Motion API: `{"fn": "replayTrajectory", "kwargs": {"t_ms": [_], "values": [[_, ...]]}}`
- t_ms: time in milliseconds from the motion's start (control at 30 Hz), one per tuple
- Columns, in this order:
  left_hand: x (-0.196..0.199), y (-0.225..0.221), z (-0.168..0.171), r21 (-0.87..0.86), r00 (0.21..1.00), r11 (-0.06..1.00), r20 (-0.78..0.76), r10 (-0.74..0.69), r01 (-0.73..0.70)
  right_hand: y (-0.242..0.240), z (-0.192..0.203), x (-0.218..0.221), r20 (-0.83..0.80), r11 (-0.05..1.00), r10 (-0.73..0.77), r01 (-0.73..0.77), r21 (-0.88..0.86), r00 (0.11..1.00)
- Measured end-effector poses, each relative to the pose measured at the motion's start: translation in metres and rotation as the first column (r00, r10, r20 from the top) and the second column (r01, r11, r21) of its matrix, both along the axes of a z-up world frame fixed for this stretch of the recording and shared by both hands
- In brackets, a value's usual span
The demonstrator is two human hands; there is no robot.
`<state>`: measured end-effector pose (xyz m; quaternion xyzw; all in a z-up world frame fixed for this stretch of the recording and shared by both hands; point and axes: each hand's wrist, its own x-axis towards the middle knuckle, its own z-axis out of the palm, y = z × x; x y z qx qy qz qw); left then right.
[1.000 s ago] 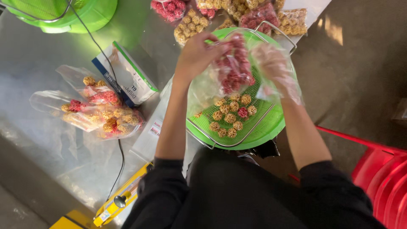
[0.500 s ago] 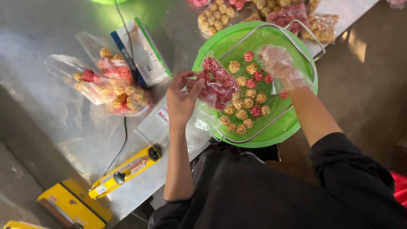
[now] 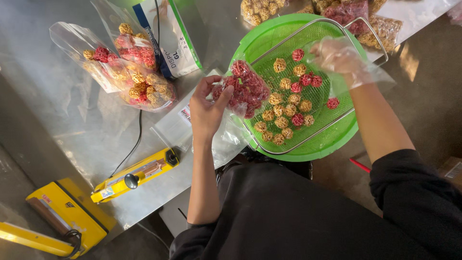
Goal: The person is packaging red and yellow puffed snack items by placing them into clear plastic bags by hand and preparing to use a heat sealer.
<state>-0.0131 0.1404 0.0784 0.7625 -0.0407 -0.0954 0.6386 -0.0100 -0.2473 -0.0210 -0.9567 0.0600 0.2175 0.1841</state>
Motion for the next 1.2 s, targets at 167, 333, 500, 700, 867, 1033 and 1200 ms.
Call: {"fn": "replayTrajectory", "kwargs": {"t_ms": [167,333,500,700,867,1033,1200], "values": [[-0.001,-0.002,-0.004,0.001,1.000,1.000,0.003,-0.003,0.003,-0.003,-0.035,-0.024,0.473,0.657,-0.102,-0.298,0.692,0.875],[0.001,-0.007,-0.003,-0.015,1.000,1.000,-0.010,-0.020,0.020,-0.011,-0.053,-0.033,0.377,0.916,-0.085,-0.077,0.395,0.922],[-0.003,-0.009,-0.001,0.030,0.998,0.998,0.007,-0.055,0.055,0.003,-0.044,-0.004,0.010,0.979,0.111,-0.108,-0.173,0.994],[-0.003,-0.007,-0.001,0.080,0.998,0.995,-0.011,-0.056,0.057,0.000,0.003,0.013,0.104,0.948,-0.220,0.237,-0.213,0.970],[-0.003,-0.006,-0.002,0.086,0.998,0.994,-0.002,-0.062,0.062,-0.016,0.018,0.001,-0.141,0.993,-0.121,0.119,-0.023,0.983],[-0.003,-0.011,-0.006,0.132,0.997,0.989,0.050,-0.067,0.060,-0.012,-0.018,-0.015,0.004,0.993,0.104,-0.104,-0.060,0.995],[-0.005,-0.018,-0.013,0.156,0.997,0.986,0.035,-0.064,0.058,-0.010,-0.035,-0.034,0.181,0.998,0.064,-0.064,-0.006,0.981]]}}
